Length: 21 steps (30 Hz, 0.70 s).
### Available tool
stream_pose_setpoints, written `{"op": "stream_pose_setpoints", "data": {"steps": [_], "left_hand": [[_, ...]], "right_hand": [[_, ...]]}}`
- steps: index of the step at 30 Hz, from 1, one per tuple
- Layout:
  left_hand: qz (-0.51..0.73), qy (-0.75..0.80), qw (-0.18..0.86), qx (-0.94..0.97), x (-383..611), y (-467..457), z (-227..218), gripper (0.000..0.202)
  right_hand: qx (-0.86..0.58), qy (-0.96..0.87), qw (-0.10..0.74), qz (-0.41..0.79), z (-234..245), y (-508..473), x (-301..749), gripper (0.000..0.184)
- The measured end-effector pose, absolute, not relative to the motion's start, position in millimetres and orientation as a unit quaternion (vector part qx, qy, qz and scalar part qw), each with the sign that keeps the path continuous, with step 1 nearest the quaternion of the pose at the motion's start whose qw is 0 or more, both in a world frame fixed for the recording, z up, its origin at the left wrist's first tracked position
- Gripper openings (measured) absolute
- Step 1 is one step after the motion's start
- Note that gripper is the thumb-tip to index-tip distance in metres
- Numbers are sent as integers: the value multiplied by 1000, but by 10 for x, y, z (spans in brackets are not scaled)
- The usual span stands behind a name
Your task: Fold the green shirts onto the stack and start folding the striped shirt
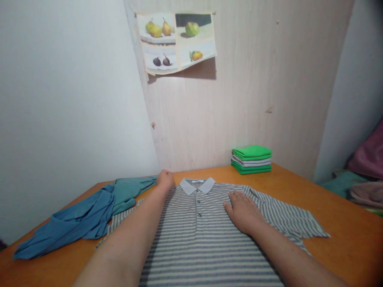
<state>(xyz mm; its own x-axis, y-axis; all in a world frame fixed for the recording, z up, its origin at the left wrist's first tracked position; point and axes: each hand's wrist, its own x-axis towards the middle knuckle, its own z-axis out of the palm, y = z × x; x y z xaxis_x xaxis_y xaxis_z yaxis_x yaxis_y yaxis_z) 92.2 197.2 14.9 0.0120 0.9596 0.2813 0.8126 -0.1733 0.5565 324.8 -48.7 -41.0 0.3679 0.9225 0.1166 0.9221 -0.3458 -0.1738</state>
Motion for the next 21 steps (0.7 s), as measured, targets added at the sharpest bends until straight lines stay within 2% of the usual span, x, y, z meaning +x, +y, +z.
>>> {"op": "stream_pose_setpoints", "data": {"steps": [4, 9, 12, 16, 21], "left_hand": [[247, 591, 79, 764, 768, 1795, 95, 34], [166, 501, 70, 846, 716, 1558, -164, 33], [139, 484, 67, 861, 688, 1546, -208, 40], [129, 500, 70, 853, 572, 1651, -94, 33], [159, 592, 36, 789, 186, 1842, 64, 32]], "right_hand": [[-819, -564, 102, -2, -433, -475, 3264, 69], [-817, -567, 108, -1, -401, -491, 3257, 68], [-818, -565, 106, 0, -380, -505, 3251, 67], [-819, -564, 103, -1, -389, -505, 3254, 67], [-814, -571, 104, -13, -428, -484, 3271, 67]]}}
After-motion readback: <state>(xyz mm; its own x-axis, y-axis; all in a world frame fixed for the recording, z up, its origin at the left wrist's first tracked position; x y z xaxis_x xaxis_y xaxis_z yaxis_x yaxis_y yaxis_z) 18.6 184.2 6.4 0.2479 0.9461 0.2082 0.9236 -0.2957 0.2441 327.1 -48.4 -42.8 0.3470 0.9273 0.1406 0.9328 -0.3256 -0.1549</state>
